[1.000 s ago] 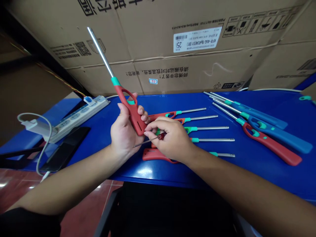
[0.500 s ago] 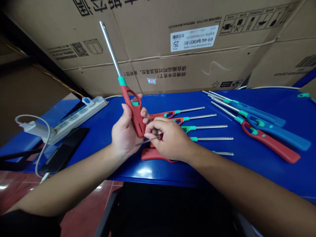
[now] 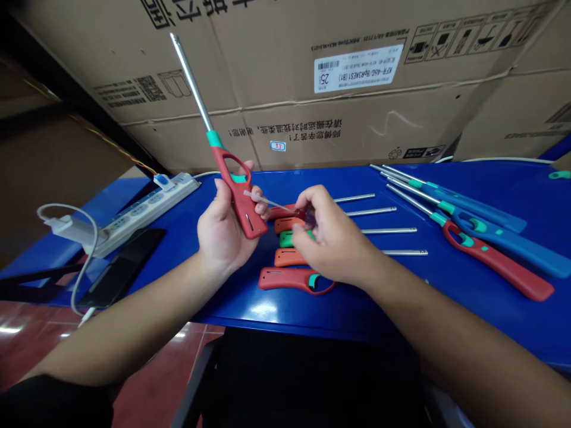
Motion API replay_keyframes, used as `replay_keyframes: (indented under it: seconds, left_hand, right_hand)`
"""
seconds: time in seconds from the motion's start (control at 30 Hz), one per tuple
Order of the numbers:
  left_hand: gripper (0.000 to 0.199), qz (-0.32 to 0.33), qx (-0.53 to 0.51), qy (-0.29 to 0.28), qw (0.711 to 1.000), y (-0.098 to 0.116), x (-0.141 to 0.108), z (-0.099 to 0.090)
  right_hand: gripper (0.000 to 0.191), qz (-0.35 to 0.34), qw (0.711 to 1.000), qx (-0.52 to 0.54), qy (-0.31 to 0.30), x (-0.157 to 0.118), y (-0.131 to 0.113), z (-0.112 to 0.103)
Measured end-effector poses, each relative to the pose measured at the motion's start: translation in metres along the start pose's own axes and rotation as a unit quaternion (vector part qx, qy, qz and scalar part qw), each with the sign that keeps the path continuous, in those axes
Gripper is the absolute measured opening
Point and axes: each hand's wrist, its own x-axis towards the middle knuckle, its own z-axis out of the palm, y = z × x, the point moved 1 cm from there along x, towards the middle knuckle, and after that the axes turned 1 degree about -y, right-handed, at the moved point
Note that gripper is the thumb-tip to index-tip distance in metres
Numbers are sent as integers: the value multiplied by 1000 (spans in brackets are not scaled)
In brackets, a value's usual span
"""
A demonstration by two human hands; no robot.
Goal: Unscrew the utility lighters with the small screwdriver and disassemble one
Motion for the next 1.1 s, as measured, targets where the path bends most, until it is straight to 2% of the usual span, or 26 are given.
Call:
replay_keyframes:
  seconds: [0.1,0.23,0.4,0.63,0.8,0.97,1.1]
  left_hand:
    - [43,-2,-6,14,1000,8,9,-6]
    - [46,3,-5,30,1000,14,16,-11]
    - [43,35,-5,32,999,14,15,-10]
    - [42,48,20,48,998,13,14,-11]
    - [41,51,1,34,998,13,13,-10]
    - [41,43,16,56,997,12,13,-12]
    - [38,73,20,45,996,9,12,-13]
  right_hand:
    - [15,-79,994,-78,9,3,-3,-19]
    - [16,-107,982,-133,84,2,-8,-31]
    - [15,-152,979,-127,54,-2,-12,-25]
    - [17,-154,979,-124,50,-1,-13,-20]
    - [16,-167,976,-130,45,-1,-13,-20]
    - [14,-160,975,-144,46,-1,-14,-21]
    - [19,-177,972,-150,37,-3,-16,-18]
